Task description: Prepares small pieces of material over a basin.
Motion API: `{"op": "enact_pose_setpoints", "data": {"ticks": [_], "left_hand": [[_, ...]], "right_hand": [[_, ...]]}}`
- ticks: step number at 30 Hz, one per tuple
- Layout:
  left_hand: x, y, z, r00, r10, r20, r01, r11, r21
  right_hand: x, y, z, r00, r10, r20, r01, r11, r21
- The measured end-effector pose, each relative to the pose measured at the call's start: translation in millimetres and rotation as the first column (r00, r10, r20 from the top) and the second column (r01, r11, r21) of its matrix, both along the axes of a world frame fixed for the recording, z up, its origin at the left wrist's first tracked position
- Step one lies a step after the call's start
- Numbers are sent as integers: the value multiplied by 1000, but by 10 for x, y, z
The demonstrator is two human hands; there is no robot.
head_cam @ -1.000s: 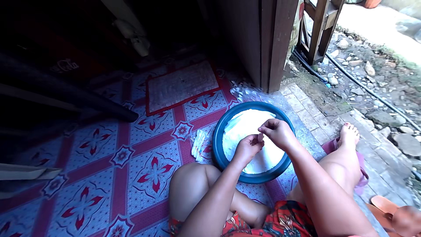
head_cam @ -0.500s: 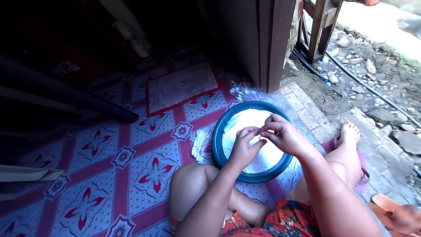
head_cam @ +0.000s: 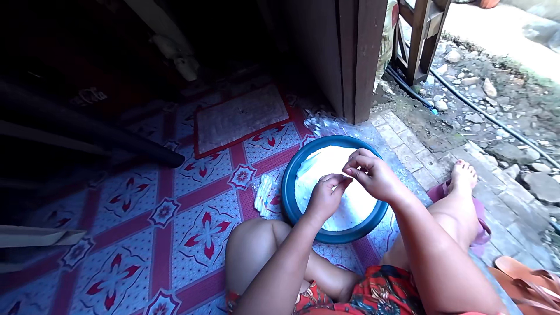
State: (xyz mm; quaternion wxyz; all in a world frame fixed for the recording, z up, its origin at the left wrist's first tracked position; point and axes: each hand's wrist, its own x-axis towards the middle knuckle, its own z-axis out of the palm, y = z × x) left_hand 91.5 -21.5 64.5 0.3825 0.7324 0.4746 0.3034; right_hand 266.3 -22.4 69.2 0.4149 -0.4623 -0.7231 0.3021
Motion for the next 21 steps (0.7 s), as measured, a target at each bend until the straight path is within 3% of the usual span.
{"op": "enact_pose_setpoints", "data": {"ticks": [8,17,21], "left_hand": [[-41,-9,27,990,-93,-103,80,989,-124],[-32,-25,91,1000,21,8,-19,983,-181],[-44,11,143,989,-145,7,143,969,-201]], "right_hand": [[91,-46,106,984,-54,-172,56,998,4],[128,-87,166,932,-42,-359,59,998,37],[52,-119,177,900,22,-435,44,989,142]]}}
